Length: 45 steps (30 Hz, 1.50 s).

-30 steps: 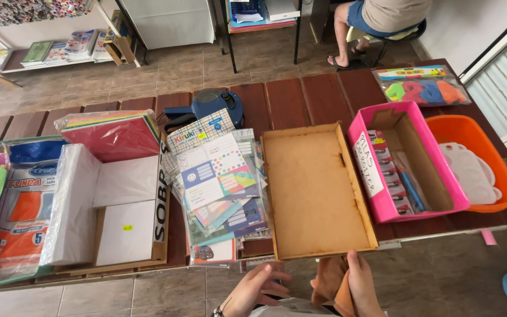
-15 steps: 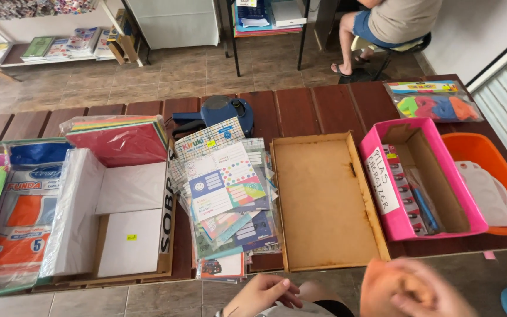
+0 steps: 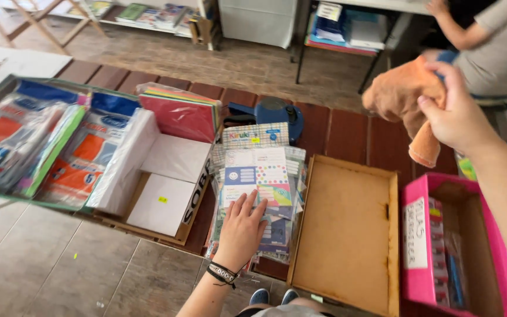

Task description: The person wipes a wooden tray with a cloth and then organizes various stationery items, including sticker sheets and notepads, into the tray. They sort through the items and arrange them neatly within the tray.

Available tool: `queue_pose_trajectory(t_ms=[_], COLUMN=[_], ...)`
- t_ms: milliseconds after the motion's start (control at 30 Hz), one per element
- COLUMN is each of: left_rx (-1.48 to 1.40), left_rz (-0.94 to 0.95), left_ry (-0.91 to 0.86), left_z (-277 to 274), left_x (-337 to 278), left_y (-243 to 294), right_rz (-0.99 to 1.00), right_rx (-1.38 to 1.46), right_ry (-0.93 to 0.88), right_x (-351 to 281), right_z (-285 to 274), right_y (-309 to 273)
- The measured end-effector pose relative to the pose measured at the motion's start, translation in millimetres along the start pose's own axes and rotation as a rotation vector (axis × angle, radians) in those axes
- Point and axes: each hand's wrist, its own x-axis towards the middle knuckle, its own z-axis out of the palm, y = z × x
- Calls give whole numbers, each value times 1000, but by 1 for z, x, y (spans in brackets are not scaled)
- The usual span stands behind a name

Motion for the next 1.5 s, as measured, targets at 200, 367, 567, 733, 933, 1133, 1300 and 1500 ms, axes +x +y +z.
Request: queue_pose_trajectory(t_ms=[200, 367, 567, 733, 933, 1133, 1300, 1500], left_rx=[146, 191, 215, 60, -52, 112, 56, 25], left_rz=[-83, -77, -87, -171, -405, -439, -175, 246], left_ry=[47, 166, 197, 211, 234, -12, -207, -86], left_z=[11, 3, 4, -27, -33, -26, -35, -22], left_x=[-15, -35, -50, -48, -56, -52, -39, -39], left_y=[8, 26, 28, 30, 7, -14, -27, -51], right_rz=[168, 226, 372, 190, -288, -541, -653, -763], right_rx=[131, -255, -815, -955, -417, -342, -353, 72], right_ry=[-300, -526, -824, -793, -654, -951, -943, -909], right_x=[63, 70, 44, 31, -29, -105, -131, -165], right_z=[35, 95, 105, 90, 116, 172, 173, 123], right_y=[96, 284, 226, 124, 32, -44, -96, -133])
